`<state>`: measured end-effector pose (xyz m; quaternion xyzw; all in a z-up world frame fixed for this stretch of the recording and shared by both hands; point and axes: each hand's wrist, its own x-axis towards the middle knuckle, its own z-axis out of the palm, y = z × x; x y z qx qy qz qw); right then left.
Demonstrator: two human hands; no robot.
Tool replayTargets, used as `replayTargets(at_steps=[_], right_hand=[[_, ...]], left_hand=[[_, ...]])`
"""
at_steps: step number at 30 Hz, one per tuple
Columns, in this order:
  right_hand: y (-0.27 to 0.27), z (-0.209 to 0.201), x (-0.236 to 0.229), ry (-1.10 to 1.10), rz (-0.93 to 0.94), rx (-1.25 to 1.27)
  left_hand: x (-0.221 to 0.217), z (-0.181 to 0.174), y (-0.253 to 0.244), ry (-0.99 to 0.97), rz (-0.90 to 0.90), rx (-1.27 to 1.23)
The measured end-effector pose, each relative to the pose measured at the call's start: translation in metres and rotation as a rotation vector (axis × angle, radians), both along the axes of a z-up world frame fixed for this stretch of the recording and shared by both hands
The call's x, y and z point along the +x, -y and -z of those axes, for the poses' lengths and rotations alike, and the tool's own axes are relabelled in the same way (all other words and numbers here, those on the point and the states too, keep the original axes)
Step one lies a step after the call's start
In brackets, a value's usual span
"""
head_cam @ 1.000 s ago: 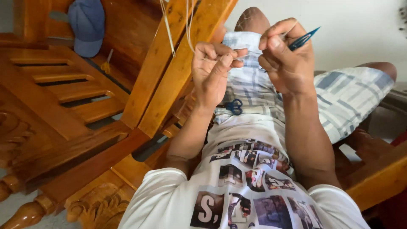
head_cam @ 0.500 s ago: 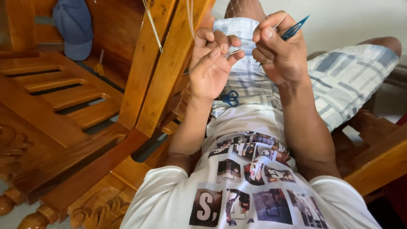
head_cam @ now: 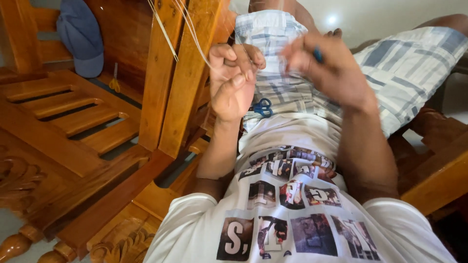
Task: Repairing a fishing net by tying knots using a netting needle and thin line.
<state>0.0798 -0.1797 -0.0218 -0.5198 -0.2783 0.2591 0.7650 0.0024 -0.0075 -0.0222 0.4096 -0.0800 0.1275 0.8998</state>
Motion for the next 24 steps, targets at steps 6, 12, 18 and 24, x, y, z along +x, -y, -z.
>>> replayTargets(at_steps=[6,12,18,24], right_hand=[[0.022,-0.044,-0.041,0.376,-0.171,-0.125],[0.007,-0.078,-0.06,0.619,-0.292,-0.201],[0.004,-0.049,-0.043,0.6,-0.129,-0.311],[-0.001,-0.055,-0.036,0.326,0.178,-0.329]], left_hand=[[-0.007,-0.002,0.003,-0.006,-0.113,0.284],[-0.012,-0.005,0.005,0.039,-0.231,0.418],[-0.021,0.005,0.0,-0.119,-0.111,0.195],[-0.025,0.008,0.0,-0.175,-0.002,0.217]])
